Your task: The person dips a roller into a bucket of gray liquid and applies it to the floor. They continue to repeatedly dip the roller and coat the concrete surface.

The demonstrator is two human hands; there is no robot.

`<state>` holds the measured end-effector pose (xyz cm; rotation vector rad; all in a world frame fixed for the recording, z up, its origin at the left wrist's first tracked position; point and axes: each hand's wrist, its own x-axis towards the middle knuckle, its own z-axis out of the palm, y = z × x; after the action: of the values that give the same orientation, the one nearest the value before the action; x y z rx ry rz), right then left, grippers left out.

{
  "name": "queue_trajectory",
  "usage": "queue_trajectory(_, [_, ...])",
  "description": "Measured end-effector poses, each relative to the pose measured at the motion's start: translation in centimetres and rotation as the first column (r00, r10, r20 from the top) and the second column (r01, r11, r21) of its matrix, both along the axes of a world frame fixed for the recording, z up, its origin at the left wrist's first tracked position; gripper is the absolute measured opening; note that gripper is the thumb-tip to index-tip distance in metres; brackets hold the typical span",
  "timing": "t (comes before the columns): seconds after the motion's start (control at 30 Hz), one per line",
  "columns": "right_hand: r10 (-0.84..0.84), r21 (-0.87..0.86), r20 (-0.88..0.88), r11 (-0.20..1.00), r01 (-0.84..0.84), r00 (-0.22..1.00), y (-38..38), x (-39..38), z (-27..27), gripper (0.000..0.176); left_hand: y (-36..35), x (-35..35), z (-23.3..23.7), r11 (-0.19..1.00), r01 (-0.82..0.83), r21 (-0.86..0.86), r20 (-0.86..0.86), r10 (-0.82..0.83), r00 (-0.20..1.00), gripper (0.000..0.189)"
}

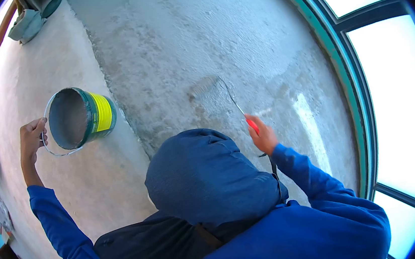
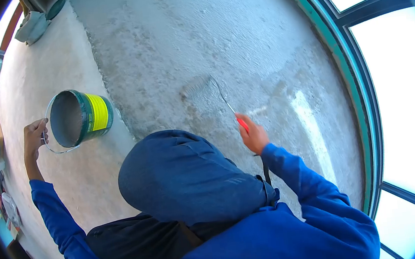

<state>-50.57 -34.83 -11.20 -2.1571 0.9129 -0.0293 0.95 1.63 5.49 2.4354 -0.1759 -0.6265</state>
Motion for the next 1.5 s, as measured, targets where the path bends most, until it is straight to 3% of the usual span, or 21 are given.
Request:
queue_trajectory(0.03, [0.025, -0.041, 0.093, 0.999, -0.021, 0.995, -0.6, 2.6, -1.1, 0.037, -0.1, -0.1, 0.1, 1.0, 0.004, 0.004, -0.002, -0.004, 1.0, 0.03])
queue_trajectory(0.2, [0.068, -0.114, 0.114, 0.992, -0.055, 0.991, -5.0, 17.4, -4.2, 0.034, -0.4, -0.6, 0.3, 1.0, -0.012, 0.017, 0.026, 0.012, 1.0, 0.029])
queue_trajectory(0.33, [0.152, -0.149, 0.14, 0.98, -0.131, 0.978, -7.1, 19.6, -3.8, 0.033, -0.3, -0.7, 0.2, 1.0, 0.002, 0.02, 0.046, -0.003, 0.999, 0.029])
queue_trajectory(0.4, [0.179, -0.195, 0.228, 0.971, -0.135, 0.957, -7.0, 15.3, -4.2, 0.033, -0.2, -0.6, 0.2, 1.0, -0.017, 0.02, 0.04, 0.016, 0.999, 0.029])
queue_trajectory(0.43, [0.135, -0.121, 0.116, 0.985, -0.121, 0.984, -6.5, 12.4, -3.5, 0.033, -0.3, -0.6, 0.2, 1.0, -0.021, 0.02, 0.035, 0.021, 0.999, 0.029])
queue_trajectory(0.6, [-0.016, -0.048, -0.09, 0.999, 0.012, 0.996, -3.1, -3.2, 1.5, 0.038, 0.3, 0.1, -0.4, 1.0, -0.005, 0.011, 0.026, 0.005, 1.0, 0.03])
queue_trajectory(0.7, [-0.098, -0.035, -0.123, 0.995, 0.094, 0.988, -1.7, -10.0, 3.4, 0.037, 0.2, 0.2, -0.4, 1.0, -0.012, 0.007, 0.028, 0.012, 1.0, 0.031])
queue_trajectory(0.87, [-0.158, -0.027, -0.155, 0.988, 0.155, 0.975, -2.0, -12.9, 4.2, 0.036, 0.3, 0.2, -0.5, 1.0, -0.008, 0.008, 0.025, 0.008, 1.0, 0.032])
queue_trajectory(0.97, [-0.121, -0.015, -0.165, 0.993, 0.12, 0.979, -4.3, -9.4, 2.1, 0.036, 0.2, 0.2, -0.3, 1.0, 0.005, 0.004, 0.033, -0.005, 0.999, 0.031])
queue_trajectory(1.03, [-0.042, -0.105, -0.006, 0.994, 0.041, 0.999, -6.3, -5.1, -0.2, 0.037, 0.1, -0.1, -0.2, 1.0, 0.009, 0.007, 0.032, -0.009, 0.999, 0.031])
queue_trajectory(1.17, [0.062, -0.228, 0.105, 0.973, -0.037, 0.993, -11.6, 5.0, -5.2, 0.035, 0.0, -0.2, -0.1, 1.0, 0.0, 0.005, 0.037, 0.0, 0.999, 0.03])
queue_trajectory(1.37, [0.108, -0.301, -0.012, 0.948, -0.106, 0.994, -16.9, 19.1, -4.4, 0.034, 0.1, -0.2, -0.1, 1.0, 0.001, 0.016, 0.037, -0.002, 0.999, 0.03])
queue_trajectory(1.5, [0.102, -0.312, -0.08, 0.942, -0.122, 0.992, -16.6, 18.3, -3.4, 0.033, 0.2, 0.0, -0.2, 1.0, -0.009, 0.005, 0.025, 0.009, 1.0, 0.03])
